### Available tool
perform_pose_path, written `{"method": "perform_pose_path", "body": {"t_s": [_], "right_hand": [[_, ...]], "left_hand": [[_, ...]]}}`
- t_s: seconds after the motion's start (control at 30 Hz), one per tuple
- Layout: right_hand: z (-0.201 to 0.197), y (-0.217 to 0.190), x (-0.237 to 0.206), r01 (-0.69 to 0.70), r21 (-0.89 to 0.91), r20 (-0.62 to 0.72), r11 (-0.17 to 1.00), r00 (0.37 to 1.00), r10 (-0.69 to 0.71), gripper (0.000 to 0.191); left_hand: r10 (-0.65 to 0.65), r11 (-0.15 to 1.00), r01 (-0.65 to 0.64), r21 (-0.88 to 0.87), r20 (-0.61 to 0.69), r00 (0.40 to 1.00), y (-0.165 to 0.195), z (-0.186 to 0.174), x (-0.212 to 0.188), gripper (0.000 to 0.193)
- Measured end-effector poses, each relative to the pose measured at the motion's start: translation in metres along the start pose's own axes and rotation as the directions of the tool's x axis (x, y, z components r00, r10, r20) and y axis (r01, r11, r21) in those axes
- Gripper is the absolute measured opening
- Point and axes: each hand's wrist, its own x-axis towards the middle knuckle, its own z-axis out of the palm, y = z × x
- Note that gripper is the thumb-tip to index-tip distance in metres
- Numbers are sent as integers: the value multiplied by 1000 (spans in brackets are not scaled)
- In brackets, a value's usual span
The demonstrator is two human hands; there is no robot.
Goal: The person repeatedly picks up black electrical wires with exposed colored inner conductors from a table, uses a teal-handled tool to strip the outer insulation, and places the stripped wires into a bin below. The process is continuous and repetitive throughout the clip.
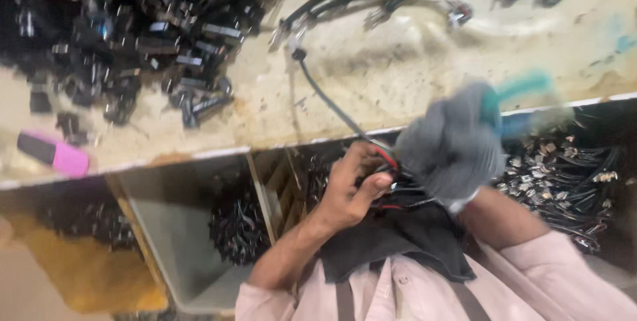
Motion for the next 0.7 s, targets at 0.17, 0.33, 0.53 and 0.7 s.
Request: {"method": "perform_pose_path", "body": {"t_s": [0.17,0.33,0.53,0.7], "right_hand": [[-34,-5,77,135,-397,-28,908,987,-159,19],[-54,11,110,236,-932,231,275,972,-52,18],[-74,41,93,270,-939,267,211,963,-41,28],[-86,48,110,221,-953,253,208,956,147,36]], "left_hand": [[-313,442,-171,880,330,891,13,2,-3,49],[-107,212,-172,962,198,974,37,-84,37,24],[342,-299,-70,952,175,923,41,-209,93,29],[480,876,-446,183,-248,841,18,-180,79,29]]}}
